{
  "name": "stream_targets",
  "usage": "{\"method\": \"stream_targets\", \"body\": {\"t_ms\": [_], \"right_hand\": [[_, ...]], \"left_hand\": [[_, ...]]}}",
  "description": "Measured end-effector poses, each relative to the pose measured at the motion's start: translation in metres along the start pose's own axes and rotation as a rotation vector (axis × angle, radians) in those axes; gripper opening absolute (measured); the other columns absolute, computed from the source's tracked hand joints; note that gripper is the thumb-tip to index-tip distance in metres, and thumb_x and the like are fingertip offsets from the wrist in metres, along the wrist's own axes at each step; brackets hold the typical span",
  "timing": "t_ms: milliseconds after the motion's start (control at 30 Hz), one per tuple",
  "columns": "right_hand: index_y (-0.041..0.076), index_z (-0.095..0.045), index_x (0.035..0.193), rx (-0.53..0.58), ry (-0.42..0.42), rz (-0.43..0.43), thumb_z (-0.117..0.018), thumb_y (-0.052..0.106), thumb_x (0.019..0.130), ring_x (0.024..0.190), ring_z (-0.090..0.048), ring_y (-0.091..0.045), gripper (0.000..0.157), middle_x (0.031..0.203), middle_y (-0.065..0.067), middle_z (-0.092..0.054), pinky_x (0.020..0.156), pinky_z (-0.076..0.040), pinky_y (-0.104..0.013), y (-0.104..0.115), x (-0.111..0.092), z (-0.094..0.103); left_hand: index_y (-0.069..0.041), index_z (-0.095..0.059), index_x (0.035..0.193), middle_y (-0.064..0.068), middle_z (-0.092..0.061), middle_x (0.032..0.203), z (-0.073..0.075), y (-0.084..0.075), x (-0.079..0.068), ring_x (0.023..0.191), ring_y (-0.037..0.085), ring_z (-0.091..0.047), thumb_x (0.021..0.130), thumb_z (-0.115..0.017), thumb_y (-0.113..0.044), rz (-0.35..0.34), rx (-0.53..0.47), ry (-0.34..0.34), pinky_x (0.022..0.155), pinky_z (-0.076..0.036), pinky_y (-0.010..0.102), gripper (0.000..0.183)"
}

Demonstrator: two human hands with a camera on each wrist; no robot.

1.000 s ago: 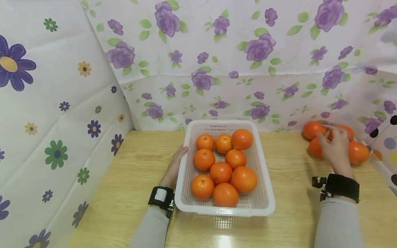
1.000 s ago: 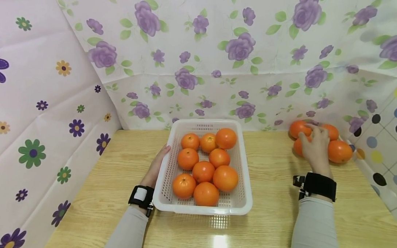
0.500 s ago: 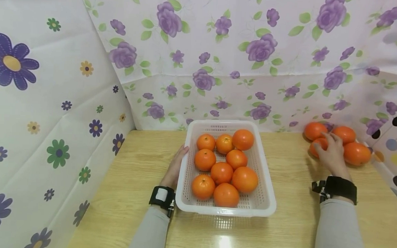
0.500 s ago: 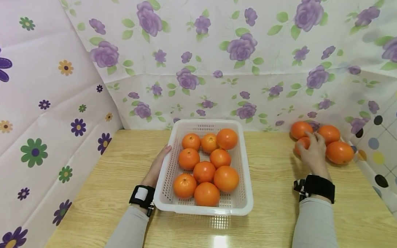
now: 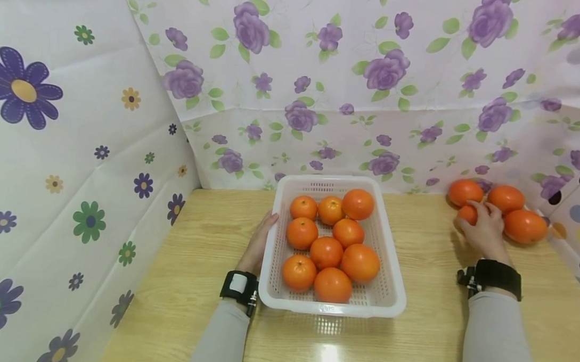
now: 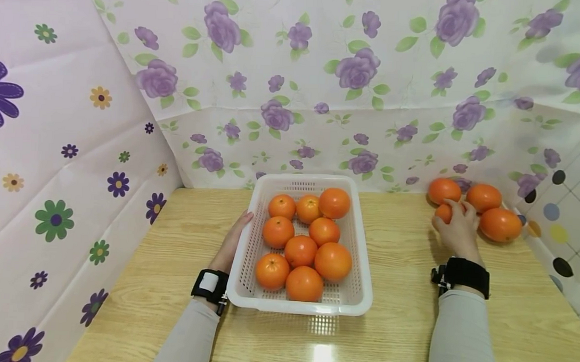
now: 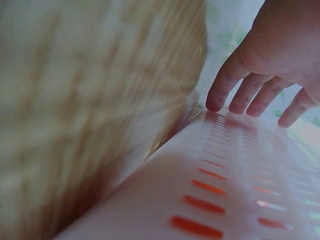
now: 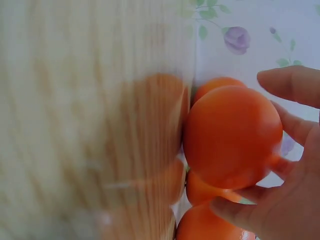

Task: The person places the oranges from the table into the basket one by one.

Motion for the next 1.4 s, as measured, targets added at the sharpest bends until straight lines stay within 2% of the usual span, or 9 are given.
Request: {"method": "stream_targets", "body": {"t_ms": [267,500,700,867,1133,1400], "right_hand": [[-0.006,-0.035,0.145,-0.01,0.062,-0.073,-0.056,0.018,0.099,0.121,-0.014,-0.071,0.056,0.147,-0.047,-0.007,0.092,-0.022,-0.075,-0.005,-0.001,-0.001],[-0.005,-0.036,0.143,0.016,0.082,-0.125,-0.065,0.02,0.095,0.118,-0.018,-0.07,0.062,0.145,-0.047,-0.008,0.089,-0.026,-0.072,-0.009,0.0,0.001],[-0.007,-0.037,0.146,0.022,0.1,-0.076,-0.065,0.025,0.098,0.124,-0.022,-0.066,0.064,0.146,-0.049,-0.015,0.096,-0.027,-0.075,-0.004,0.0,0.004],[-0.011,-0.032,0.15,0.053,0.068,-0.043,-0.06,0.028,0.101,0.127,-0.03,-0.06,0.069,0.146,-0.047,-0.02,0.101,-0.03,-0.073,0.013,-0.002,0.015],[-0.008,-0.033,0.152,0.073,0.07,-0.023,-0.061,0.033,0.102,0.126,-0.031,-0.06,0.07,0.15,-0.048,-0.017,0.096,-0.031,-0.072,0.025,-0.001,0.02],[-0.004,-0.035,0.153,0.077,0.066,0.003,-0.063,0.031,0.102,0.119,-0.036,-0.057,0.068,0.144,-0.044,-0.024,0.088,-0.036,-0.066,0.044,-0.004,0.018]], "left_hand": [[-0.034,-0.022,0.165,0.004,-0.03,0.168,-0.001,0.001,-0.001,0.149,0.032,-0.036,0.099,-0.053,-0.067,0.01,-0.001,-0.015,0.118,-0.033,0.056,0.08],[-0.037,-0.025,0.164,0.003,-0.032,0.166,-0.001,0.001,0.0,0.148,0.032,-0.038,0.099,-0.053,-0.067,0.009,-0.016,-0.007,0.117,-0.035,0.057,0.077],[-0.037,-0.025,0.164,0.005,-0.033,0.166,0.0,0.001,0.0,0.147,0.033,-0.039,0.1,-0.053,-0.066,0.01,-0.008,0.0,0.115,-0.036,0.058,0.076],[-0.038,-0.025,0.164,0.004,-0.032,0.166,0.001,0.001,0.001,0.148,0.033,-0.038,0.1,-0.052,-0.067,0.014,0.005,0.0,0.115,-0.036,0.059,0.076],[-0.037,-0.024,0.164,0.004,-0.031,0.167,-0.001,0.001,0.0,0.149,0.032,-0.037,0.101,-0.051,-0.065,0.008,-0.004,-0.001,0.117,-0.034,0.057,0.074],[-0.036,-0.024,0.165,0.005,-0.032,0.167,-0.001,-0.001,0.0,0.148,0.032,-0.037,0.103,-0.048,-0.065,-0.004,-0.012,0.03,0.117,-0.034,0.056,0.072]]}}
Point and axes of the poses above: each hand's wrist, its own x-axis towards the middle knuckle, its own z-axis out of the back of the hand, y = z × x, the point moved 4 cm from there along x, towards the middle knuckle
